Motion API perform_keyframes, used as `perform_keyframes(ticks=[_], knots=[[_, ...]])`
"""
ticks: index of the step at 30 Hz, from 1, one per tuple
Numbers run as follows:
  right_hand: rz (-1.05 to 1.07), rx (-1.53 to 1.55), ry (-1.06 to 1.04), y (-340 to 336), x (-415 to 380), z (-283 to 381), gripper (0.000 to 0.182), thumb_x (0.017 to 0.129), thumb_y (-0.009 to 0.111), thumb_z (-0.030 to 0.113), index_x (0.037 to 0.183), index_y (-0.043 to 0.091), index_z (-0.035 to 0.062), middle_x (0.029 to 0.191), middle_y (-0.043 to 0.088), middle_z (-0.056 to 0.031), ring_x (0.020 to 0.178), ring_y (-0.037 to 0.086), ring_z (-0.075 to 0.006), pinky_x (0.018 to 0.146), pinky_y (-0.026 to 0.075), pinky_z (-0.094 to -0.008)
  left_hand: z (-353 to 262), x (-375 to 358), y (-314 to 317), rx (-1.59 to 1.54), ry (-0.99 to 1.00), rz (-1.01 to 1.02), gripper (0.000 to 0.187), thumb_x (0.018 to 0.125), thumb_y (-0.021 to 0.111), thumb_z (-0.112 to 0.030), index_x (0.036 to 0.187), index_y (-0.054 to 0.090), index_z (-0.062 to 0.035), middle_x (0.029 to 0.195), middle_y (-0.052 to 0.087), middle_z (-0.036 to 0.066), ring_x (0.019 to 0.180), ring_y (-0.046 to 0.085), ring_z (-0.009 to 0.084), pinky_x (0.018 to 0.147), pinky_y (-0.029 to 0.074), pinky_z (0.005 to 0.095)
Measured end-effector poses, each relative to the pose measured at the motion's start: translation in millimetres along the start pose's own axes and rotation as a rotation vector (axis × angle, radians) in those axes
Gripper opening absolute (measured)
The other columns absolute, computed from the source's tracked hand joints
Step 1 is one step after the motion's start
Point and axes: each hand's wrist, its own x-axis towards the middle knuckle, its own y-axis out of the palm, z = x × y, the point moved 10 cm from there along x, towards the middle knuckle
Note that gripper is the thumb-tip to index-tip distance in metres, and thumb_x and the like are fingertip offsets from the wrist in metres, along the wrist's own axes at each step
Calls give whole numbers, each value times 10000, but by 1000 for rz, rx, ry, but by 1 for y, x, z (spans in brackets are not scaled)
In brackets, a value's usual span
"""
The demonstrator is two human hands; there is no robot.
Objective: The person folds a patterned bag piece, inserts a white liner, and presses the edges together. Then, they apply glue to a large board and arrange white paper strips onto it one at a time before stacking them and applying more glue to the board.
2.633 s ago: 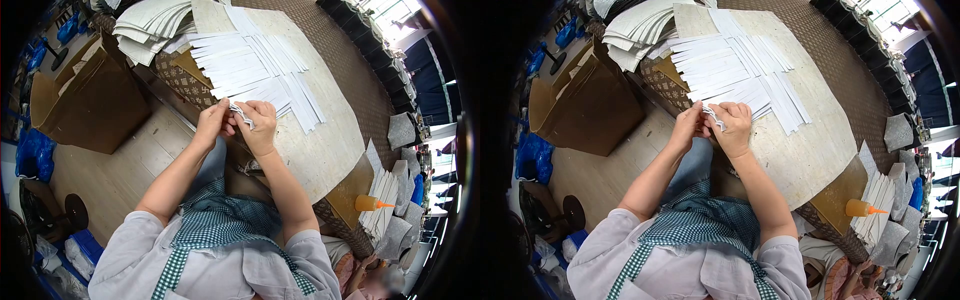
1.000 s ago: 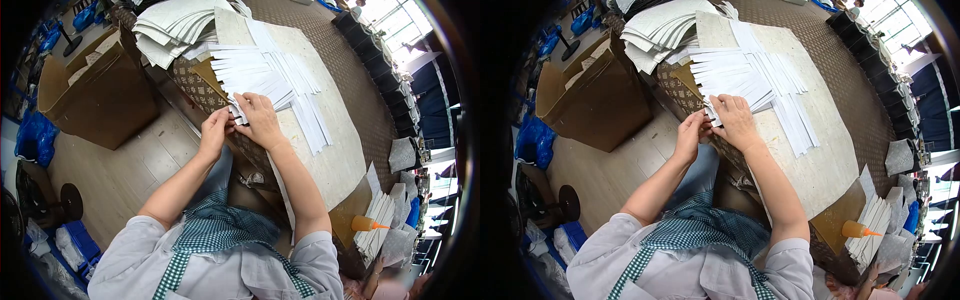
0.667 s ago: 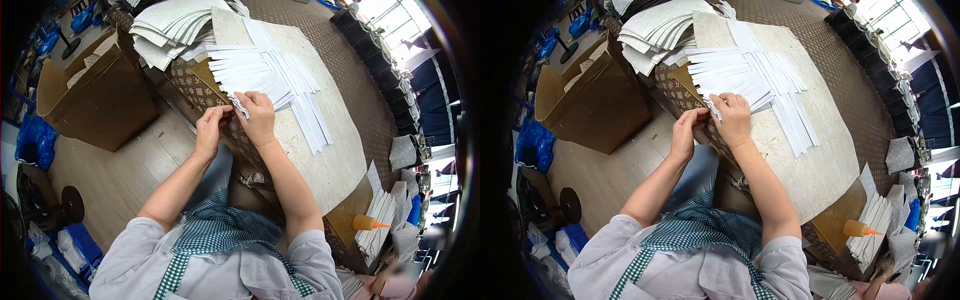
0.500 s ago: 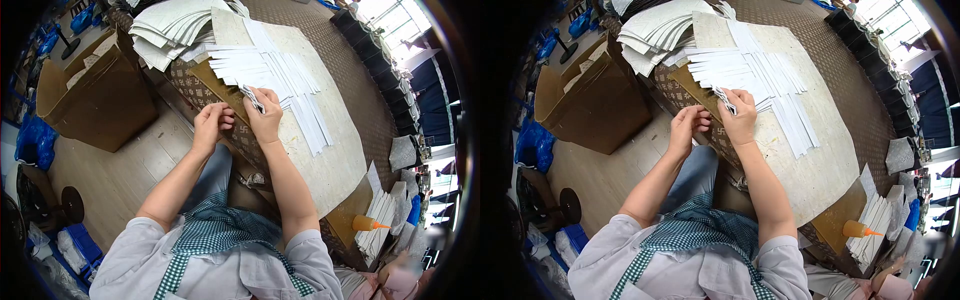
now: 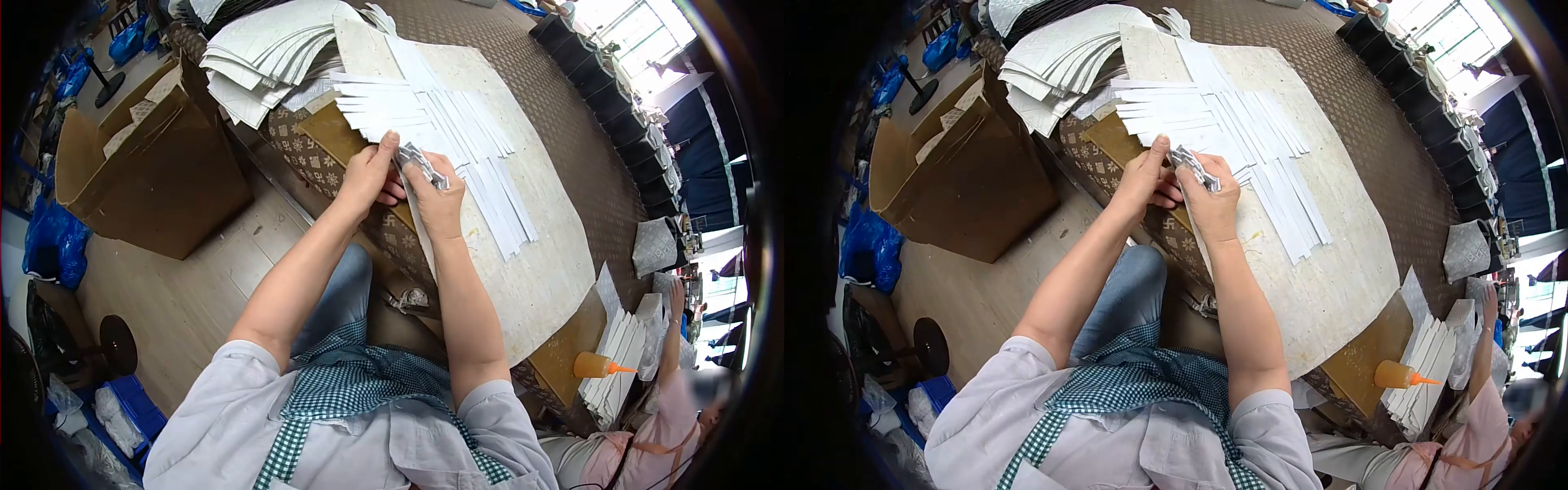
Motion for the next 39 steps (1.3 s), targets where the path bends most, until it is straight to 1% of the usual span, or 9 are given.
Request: perform_keyframes(ticks=[10, 13, 17, 20, 25, 29, 31, 34, 39], knots=[[-183, 474, 229, -17, 0, -26, 263, 829, 709, 65, 1064, 652, -38, 943, 669, -36, 837, 595, -95, 762, 479, -241, -1, -2, -2, -43, 9, 15, 787, 897, 376, -710, 1131, 567, 17, 857, 668, 138, 644, 657, 191, 528, 530, 286], [-202, 570, 241, -19, -1, -25, 256, 841, 699, 47, 1075, 646, -42, 944, 669, -41, 833, 597, -90, 752, 482, -235, -16, -17, 9, 80, 214, 11, 747, 923, 393, -662, 1239, 519, 3, 909, 670, 131, 705, 655, 168, 567, 524, 266], [-172, 588, 232, -19, 1, -24, 260, 846, 691, 34, 1087, 641, -49, 945, 668, -43, 828, 598, -89, 751, 486, -233, -2, -18, 31, 142, 165, 132, 386, 903, 670, -284, 1137, 565, 5, 820, 621, 29, 693, 612, 104, 583, 519, 237], [-223, 573, 222, -27, 6, -21, 268, 849, 685, 32, 1098, 636, -52, 957, 671, -60, 853, 610, -105, 773, 497, -243, 13, -7, 25, 25, -6, 161, 149, 885, 589, -105, 997, 573, -7, 786, 615, 34, 659, 626, 125, 587, 543, 260], [-634, 698, 265, -123, 36, -6, 330, 883, 642, 89, 1172, 561, -48, 1191, 597, -142, 1074, 598, -235, 957, 490, -366, 17, -4, 17, 4, 39, 113, 172, 836, 535, -51, 995, 558, 8, 764, 631, 57, 597, 631, 140, 550, 534, 255], [-718, 705, -98, -216, 57, 66, 324, 875, 665, 106, 1128, 583, -80, 1108, 633, -142, 1000, 632, -248, 898, 522, -365, 15, -8, 19, -22, 73, 91, 233, 829, 532, -64, 1056, 549, -11, 799, 627, 43, 601, 616, 128, 548, 523, 256], [-656, 457, -271, -197, 59, 104, 305, 880, 662, 97, 1130, 589, -60, 1092, 641, -123, 977, 637, -207, 877, 526, -344, 14, -10, 19, -51, 99, 89, 287, 833, 529, -59, 1117, 521, -18, 818, 609, 32, 603, 601, 120, 538, 512, 248], [-321, -91, -233, -95, 67, 107, 275, 868, 701, 154, 1097, 635, 15, 1006, 643, -54, 865, 607, -137, 789, 483, -253, 16, -9, 18, -68, 132, 85, 310, 841, 521, -50, 1148, 502, -18, 822, 602, 29, 605, 598, 117, 536, 507, 241], [260, -529, -536, 49, 62, 79, 658, 637, 812, 293, 1226, 607, 83, 1081, 563, -143, 1002, 552, -295, 883, 451, -382, 12, -13, 17, -69, 143, 95, 278, 855, 545, -33, 1124, 480, 0, 796, 550, 42, 595, 616, 140, 500, 513, 243]])
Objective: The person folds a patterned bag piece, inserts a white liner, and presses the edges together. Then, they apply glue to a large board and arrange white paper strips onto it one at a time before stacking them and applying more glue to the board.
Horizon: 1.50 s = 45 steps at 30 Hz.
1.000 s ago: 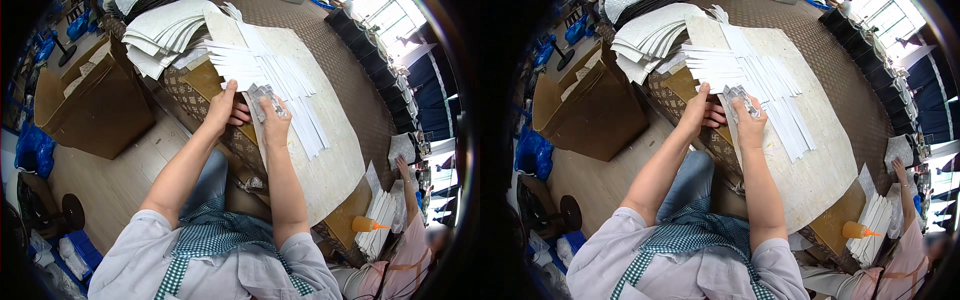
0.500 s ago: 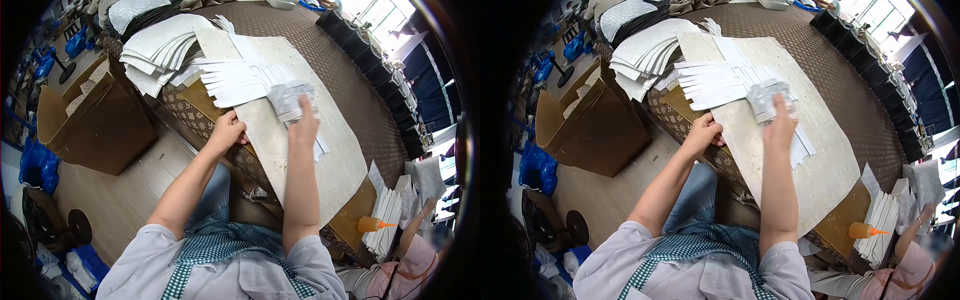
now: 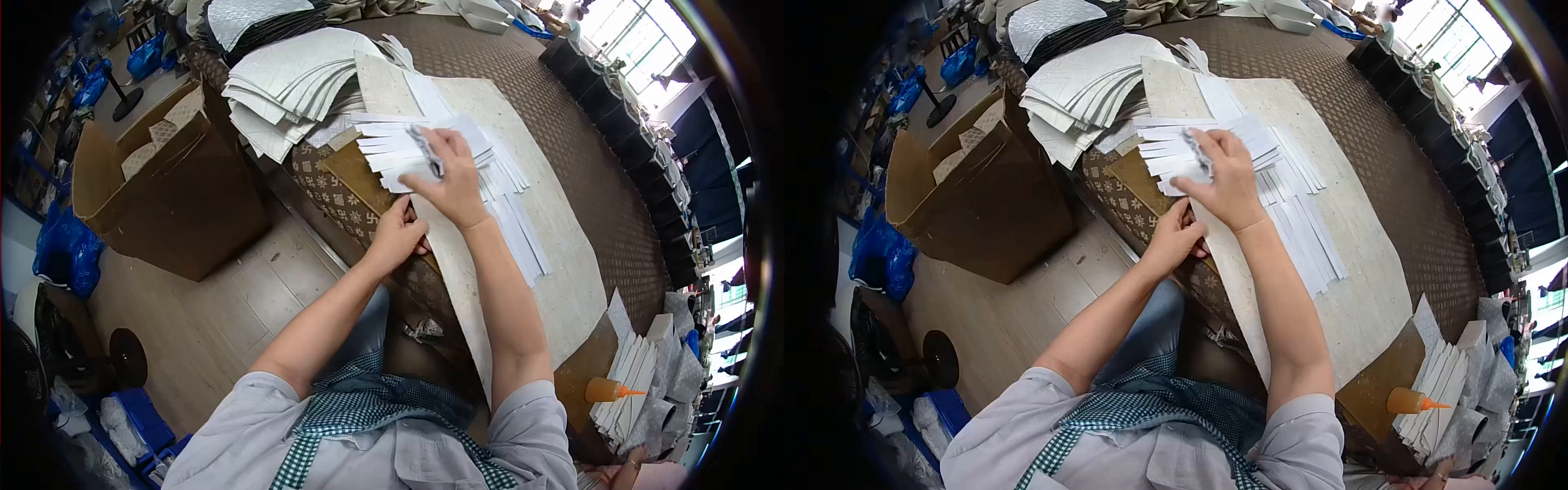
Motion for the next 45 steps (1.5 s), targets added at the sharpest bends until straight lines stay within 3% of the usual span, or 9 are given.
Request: perform_keyframes(ticks=[8, 15, 18, 21, 26, 32, 36, 41, 45], knots=[[169, -187, -105, 53, -11, 11, 798, 575, 808, 382, 1265, 537, 88, 1148, 505, -135, 1036, 485, -324, 922, 399, -422, 6, 3, 1, 86, 29, 44, 202, 916, 547, -63, 1099, 526, 20, 791, 604, 73, 601, 599, 123, 514, 513, 239], [-25, -273, -63, 54, -7, 8, 375, 703, 731, 115, 1073, 672, 92, 946, 605, -81, 898, 581, -269, 812, 471, -359, 3, -2, -1, -53, 54, 88, 214, 955, 521, -74, 1146, 528, 20, 931, 632, 85, 700, 611, 118, 595, 532, 235], [-139, -46, 60, 49, -14, -19, 304, 706, 727, 132, 1006, 694, 105, 892, 604, -76, 863, 581, -260, 769, 482, -362, -12, -15, -16, -118, -59, 111, 326, 980, 497, -136, 1272, 486, 9, 1022, 629, 103, 750, 664, 173, 630, 550, 236], [-176, 85, 129, 51, -24, -33, 277, 728, 710, 120, 1004, 713, 97, 894, 626, -90, 868, 602, -255, 767, 495, -350, -25, 10, -71, -160, 0, -210, 440, 994, 483, -335, 1265, 457, 11, 1007, 619, 130, 731, 677, 196, 541, 549, 260], [-250, 243, 310, 43, -29, -50, 228, 796, 707, 103, 999, 699, -2, 959, 660, -139, 860, 642, -202, 779, 489, -278, -50, 60, -73, 71, -92, -204, 429, 963, 515, -375, 1129, 533, 21, 898, 659, 110, 582, 666, 181, 452, 514, 256], [-536, 771, 668, -1, -45, -101, 238, 858, 707, 153, 1006, 670, -31, 925, 662, -50, 813, 585, -97, 709, 494, -277, -46, 66, -69, 104, -80, -180, 280, 969, 489, -259, 1078, 586, -20, 875, 677, 92, 635, 668, 181, 537, 522, 289], [-1070, 1048, 788, -83, -77, -150, 299, 886, 651, 129, 1121, 602, -49, 1099, 647, -121, 981, 642, -229, 879, 534, -367, -44, 65, -77, 16, -19, -230, 299, 970, 496, -278, 1044, 597, -6, 824, 682, 84, 599, 649, 163, 527, 485, 263], [-1236, 933, 512, -161, -84, -140, 263, 861, 680, 107, 1050, 624, -68, 1016, 663, -114, 883, 663, -201, 761, 560, -331, -45, 49, -61, -241, -8, -168, 461, 972, 508, -445, 1210, 525, -51, 1011, 657, 102, 883, 643, 187, 708, 522, 328], [-876, 511, 359, -139, -28, -91, 182, 877, 682, 121, 1020, 652, 13, 954, 656, -38, 792, 605, -104, 735, 504, -264, -55, 39, -50, -61, 164, -108, 498, 946, 586, -379, 1312, 447, -70, 1262, 539, 75, 1083, 555, 162, 891, 462, 326]])
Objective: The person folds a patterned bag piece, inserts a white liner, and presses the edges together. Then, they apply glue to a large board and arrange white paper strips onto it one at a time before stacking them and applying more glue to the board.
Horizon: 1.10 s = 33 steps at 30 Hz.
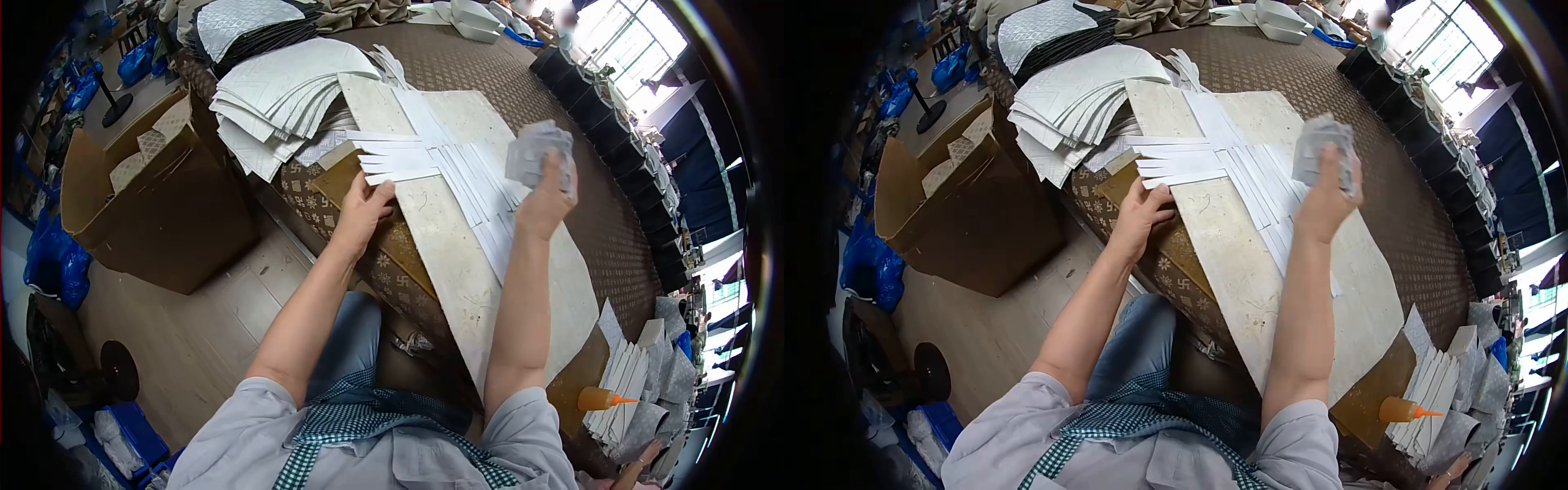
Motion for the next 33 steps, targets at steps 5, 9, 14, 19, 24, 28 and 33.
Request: perform_keyframes(ticks=[5, 9, 14, 19, 24, 28, 33], knots=[[584, -464, -281, 129, -59, -33, 620, 705, 810, 313, 1223, 606, 41, 1116, 564, -137, 1013, 568, -273, 898, 467, -364, -1, 4, -2, -174, 87, 130, 502, 896, 631, -51, 1351, 418, -26, 1276, 528, 57, 1149, 527, 155, 967, 431, 285], [980, -551, -466, 176, -119, -57, 782, 697, 752, 483, 1298, 528, 35, 1158, 529, -182, 1055, 524, -352, 953, 415, -418, 2, 5, -6, -97, 145, 133, 446, 903, 566, -66, 1329, 441, -29, 1223, 559, 53, 1127, 548, 156, 970, 444, 320], [1047, -548, -372, 183, -127, -67, 797, 714, 721, 489, 1322, 500, 23, 1194, 510, -190, 1124, 475, -352, 980, 390, -422, 3, 5, -7, -311, 7, 175, 645, 982, 360, -518, 1410, 358, -36, 1295, 527, 102, 1170, 533, 208, 975, 448, 392], [1139, -602, -383, 192, -141, -68, 878, 612, 766, 449, 1326, 489, 21, 1222, 482, -178, 1094, 468, -351, 977, 401, -418, -2, 6, -1, -383, 45, 292, 873, 920, 307, -700, 1503, 220, -56, 1429, 423, 92, 1209, 505, 199, 988, 442, 375], [1142, -624, -376, 193, -143, -67, 837, 582, 789, 380, 1306, 507, 67, 1217, 483, -158, 1089, 468, -343, 956, 417, -416, -8, 6, -1, -355, 71, 269, 936, 901, 239, -731, 1489, 199, -4, 1423, 422, 144, 1237, 495, 234, 1007, 438, 388], [980, -559, -395, 188, -136, -66, 586, 666, 752, 258, 1207, 598, 98, 1087, 558, -127, 1005, 529, -315, 914, 428, -402, 1, 11, -7, -368, 41, 249, 900, 919, 272, -707, 1509, 152, -38, 1421, 426, 148, 1161, 526, 215, 945, 462, 365], [665, -392, -233, 170, -115, -80, 332, 739, 710, 155, 1064, 694, 91, 944, 623, -131, 907, 597, -277, 850, 462, -367, 7, 13, -14, -266, -3, 66, 911, 914, 264, -711, 1516, 63, -58, 1382, 445, 177, 1141, 537, 249, 925, 476, 402]])
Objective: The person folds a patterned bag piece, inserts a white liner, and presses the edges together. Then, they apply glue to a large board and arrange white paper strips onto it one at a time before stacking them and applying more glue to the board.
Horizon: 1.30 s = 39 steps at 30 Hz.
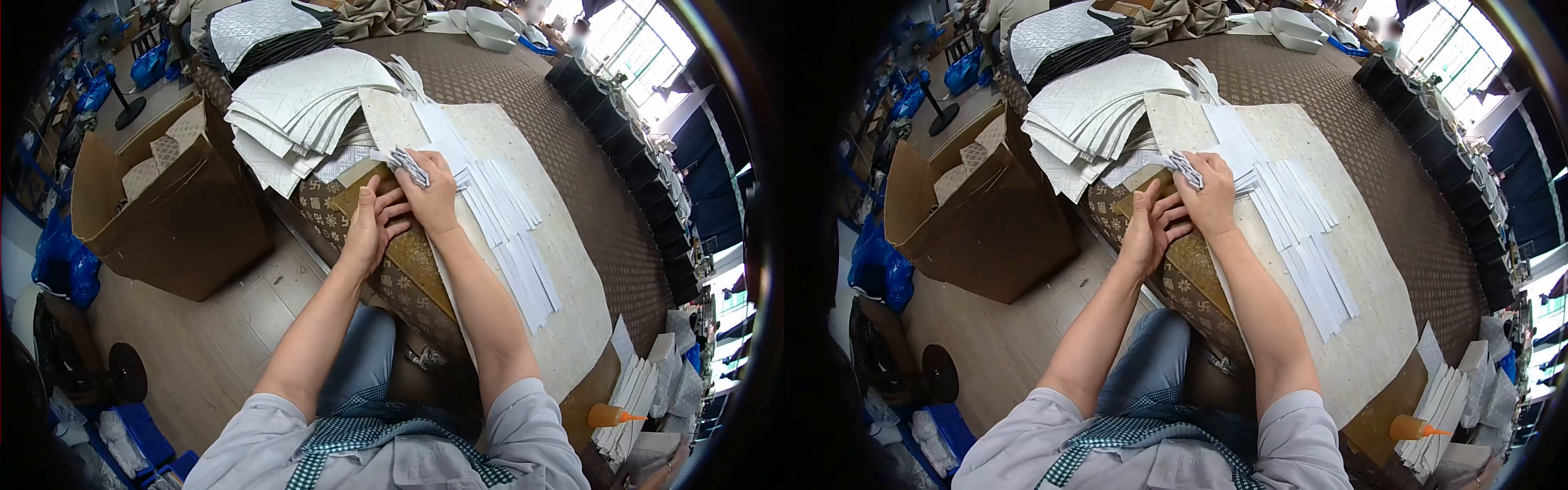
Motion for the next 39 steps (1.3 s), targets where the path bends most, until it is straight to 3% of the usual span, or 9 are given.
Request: perform_keyframes(ticks=[5, 8, 13, 17, 24, 27, 31, 34, 39], knots=[[-164, 236, 215, -35, 6, -29, 314, 798, 691, 106, 1073, 664, -43, 1014, 645, -115, 920, 608, -186, 851, 469, -291, 7, 1, -1, 204, -10, -56, 728, 939, 593, -186, 1508, 164, -37, 1409, 420, 187, 1138, 540, 209, 902, 482, 328], [-150, 323, 317, -35, 4, -44, 335, 816, 697, 123, 1097, 654, -54, 1027, 652, -87, 934, 582, -139, 864, 457, -271, 8, -2, 27, 426, 79, 51, 742, 931, 585, -121, 1517, 136, -44, 1405, 420, 160, 1124, 538, 178, 869, 491, 294], [-78, 238, 202, -15, -1, -32, 349, 770, 720, 135, 1087, 678, -6, 1018, 640, -137, 914, 635, -212, 827, 491, -299, -3, 30, 8, 188, 199, -72, 678, 933, 524, -106, 1510, 176, -26, 1308, 442, 128, 1028, 505, 133, 862, 457, 265], [-80, 208, 174, -7, -2, -29, 355, 747, 740, 147, 1070, 688, 9, 978, 632, -139, 883, 635, -246, 805, 497, -317, -26, 42, 7, 803, 441, -177, 616, 918, 452, -58, 1498, 245, -64, 1225, 439, 214, 1107, 493, 326, 989, 390, 361], [-158, 25, 257, -8, 2, -14, 323, 717, 776, 231, 947, 726, 10, 870, 648, -121, 803, 642, -242, 759, 499, -336, -19, 44, 13, 932, 485, -175, 569, 914, 446, -23, 1459, 284, -32, 1192, 458, 197, 1104, 510, 328, 962, 409, 361], [-216, 129, 320, -9, -4, -27, 313, 728, 768, 216, 956, 726, 6, 878, 650, -125, 803, 642, -238, 755, 499, -328, -20, 39, 19, 1021, 485, -174, 734, 854, 441, 17, 1521, 149, -82, 1183, 467, 218, 1075, 518, 370, 934, 422, 394], [-314, 476, 519, -17, -7, -52, 354, 751, 787, 167, 997, 684, -65, 934, 691, -100, 829, 625, -134, 755, 493, -262, -27, 35, 25, 913, 558, -134, 735, 870, 493, -91, 1525, 161, -118, 1283, 489, 258, 1135, 527, 367, 963, 413, 386], [-339, 627, 630, -16, -12, -67, 374, 765, 785, 168, 1025, 667, -73, 911, 692, -90, 814, 610, -113, 750, 492, -250, -29, 27, 36, 843, 369, -83, 736, 868, 522, -120, 1521, 183, -123, 1334, 491, 256, 1150, 541, 377, 967, 418, 391], [-416, 668, 595, -44, -5, -62, 338, 804, 768, 138, 1046, 656, -69, 896, 686, -71, 807, 607, -110, 739, 484, -250, -30, 30, 35, 913, 553, -101, 756, 854, 554, -129, 1521, 203, -189, 1330, 524, 237, 1114, 589, 364, 940, 451, 385]])
